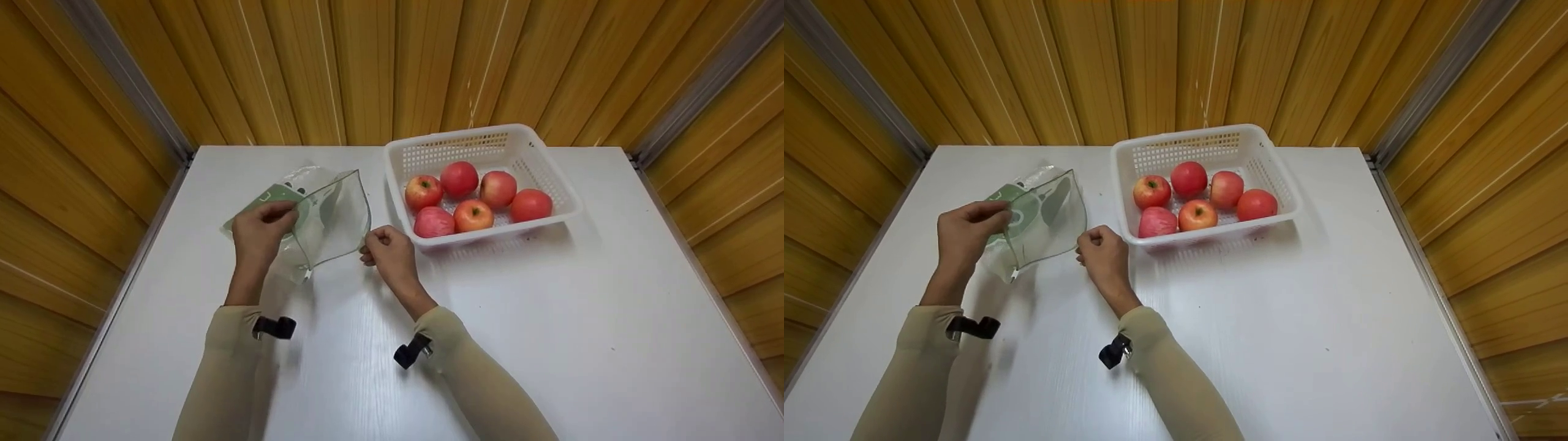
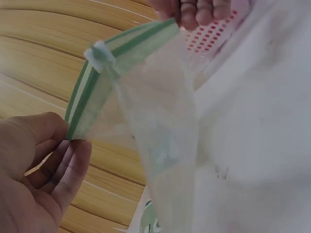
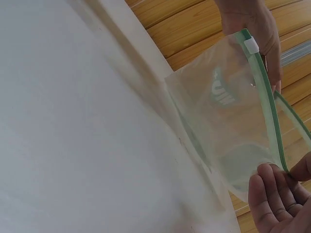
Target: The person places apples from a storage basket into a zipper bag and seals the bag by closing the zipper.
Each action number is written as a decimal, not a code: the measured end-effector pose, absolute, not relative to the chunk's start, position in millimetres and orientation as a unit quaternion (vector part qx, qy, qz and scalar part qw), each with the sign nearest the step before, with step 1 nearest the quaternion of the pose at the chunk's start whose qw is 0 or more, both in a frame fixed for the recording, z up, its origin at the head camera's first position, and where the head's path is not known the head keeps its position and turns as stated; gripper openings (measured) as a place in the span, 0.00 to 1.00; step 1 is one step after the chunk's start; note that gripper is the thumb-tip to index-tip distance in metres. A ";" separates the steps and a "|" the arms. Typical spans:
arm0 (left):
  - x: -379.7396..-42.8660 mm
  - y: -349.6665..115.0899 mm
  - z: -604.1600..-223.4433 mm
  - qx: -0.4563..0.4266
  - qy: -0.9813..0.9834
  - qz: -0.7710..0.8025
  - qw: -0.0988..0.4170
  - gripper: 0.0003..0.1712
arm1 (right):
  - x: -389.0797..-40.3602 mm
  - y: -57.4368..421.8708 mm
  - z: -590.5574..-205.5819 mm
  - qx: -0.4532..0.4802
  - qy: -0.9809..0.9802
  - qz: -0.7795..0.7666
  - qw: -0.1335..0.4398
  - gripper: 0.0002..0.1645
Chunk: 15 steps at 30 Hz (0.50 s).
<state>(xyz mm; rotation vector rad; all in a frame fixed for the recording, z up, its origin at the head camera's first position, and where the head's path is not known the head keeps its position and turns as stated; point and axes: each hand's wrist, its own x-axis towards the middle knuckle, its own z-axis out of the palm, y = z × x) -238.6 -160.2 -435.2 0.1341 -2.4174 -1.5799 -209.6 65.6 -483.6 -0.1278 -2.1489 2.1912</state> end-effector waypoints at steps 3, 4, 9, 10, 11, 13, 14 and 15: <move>-238.6 -159.0 -439.3 0.059 -0.798 -0.580 0.153 0.11 | -209.7 65.9 -483.8 -0.044 -0.697 0.715 0.033 0.07; -238.3 -158.3 -440.2 0.060 -0.794 -0.582 0.164 0.10 | -209.8 65.9 -483.9 -0.044 -0.697 0.715 0.031 0.07; -237.7 -153.0 -440.6 0.047 -0.798 -0.564 0.207 0.07 | -209.4 66.3 -483.7 -0.047 -0.701 0.711 0.024 0.07; -237.6 -151.9 -440.0 0.042 -0.800 -0.560 0.213 0.07 | -209.0 66.6 -483.4 -0.048 -0.704 0.709 0.022 0.07; -237.4 -150.9 -439.3 0.038 -0.803 -0.554 0.218 0.07 | -208.6 66.9 -483.1 -0.049 -0.707 0.705 0.020 0.07; -237.2 -149.1 -438.3 0.032 -0.807 -0.545 0.224 0.07 | -207.4 67.6 -482.1 -0.048 -0.717 0.695 0.018 0.07; -237.0 -148.2 -437.8 0.030 -0.809 -0.541 0.226 0.07 | -206.7 68.0 -481.5 -0.047 -0.722 0.690 0.018 0.07; -237.1 -147.4 -437.4 0.029 -0.811 -0.539 0.227 0.07 | -206.2 68.3 -481.0 -0.044 -0.728 0.684 0.019 0.08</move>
